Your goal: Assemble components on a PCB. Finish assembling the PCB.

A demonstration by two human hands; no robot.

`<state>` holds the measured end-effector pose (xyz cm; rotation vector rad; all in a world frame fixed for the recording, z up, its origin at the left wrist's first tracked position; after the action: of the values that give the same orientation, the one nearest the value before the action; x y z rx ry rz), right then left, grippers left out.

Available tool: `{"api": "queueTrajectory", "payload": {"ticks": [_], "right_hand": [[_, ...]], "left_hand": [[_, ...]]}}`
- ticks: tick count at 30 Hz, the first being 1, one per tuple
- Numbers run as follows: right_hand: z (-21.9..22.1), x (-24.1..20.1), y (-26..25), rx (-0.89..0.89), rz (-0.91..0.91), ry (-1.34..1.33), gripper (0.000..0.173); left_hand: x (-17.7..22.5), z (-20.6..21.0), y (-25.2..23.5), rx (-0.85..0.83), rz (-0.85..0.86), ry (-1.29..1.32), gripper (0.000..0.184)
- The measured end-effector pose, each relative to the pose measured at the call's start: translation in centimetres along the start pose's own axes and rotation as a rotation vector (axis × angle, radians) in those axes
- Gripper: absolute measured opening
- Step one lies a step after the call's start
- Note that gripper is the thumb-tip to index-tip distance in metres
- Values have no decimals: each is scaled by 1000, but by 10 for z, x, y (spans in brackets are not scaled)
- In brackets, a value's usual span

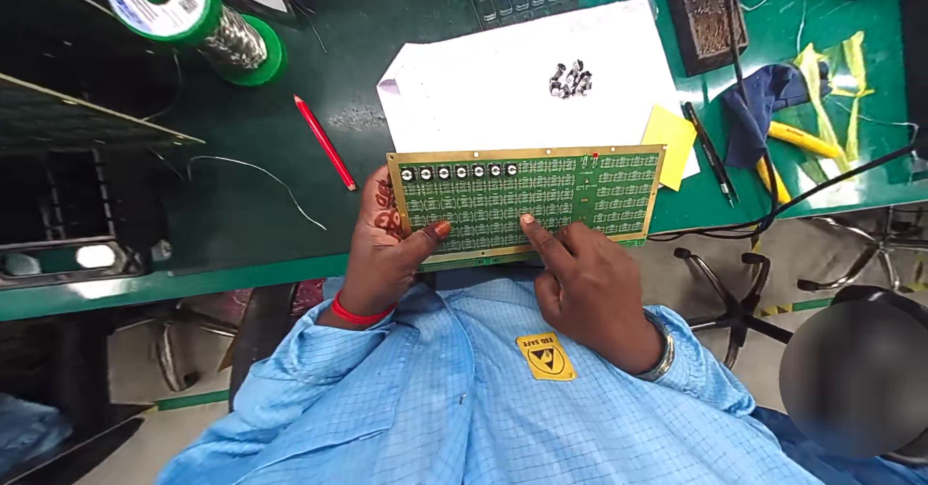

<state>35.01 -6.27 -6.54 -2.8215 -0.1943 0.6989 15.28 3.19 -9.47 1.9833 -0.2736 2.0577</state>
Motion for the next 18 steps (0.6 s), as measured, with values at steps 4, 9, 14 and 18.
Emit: {"api": "queueTrajectory", "payload": {"ticks": [4, 9, 14, 18], "right_hand": [[0, 0, 0, -8, 1, -8, 47], [1, 0, 0, -9, 2, -13, 48], [1, 1, 1, -10, 3, -12, 48], [1, 1, 1, -5, -3, -9, 48]], "left_hand": [[1, 0, 0, 25, -9, -35, 73], [1, 0, 0, 23, -5, -35, 72], [1, 0, 0, 11, -1, -11, 72], [2, 1, 0, 8, -6, -4, 72]]}}
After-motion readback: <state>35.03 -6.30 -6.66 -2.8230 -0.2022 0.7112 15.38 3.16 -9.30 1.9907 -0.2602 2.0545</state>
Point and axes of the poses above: each hand's wrist, its own y-axis away from the middle knuckle, its own z-axis out of the palm, x = y × z, the point moved 5 cm from there along -y, towards the middle knuckle, and after that the axes turned 6 degrees about -y, right-handed, at the moved point
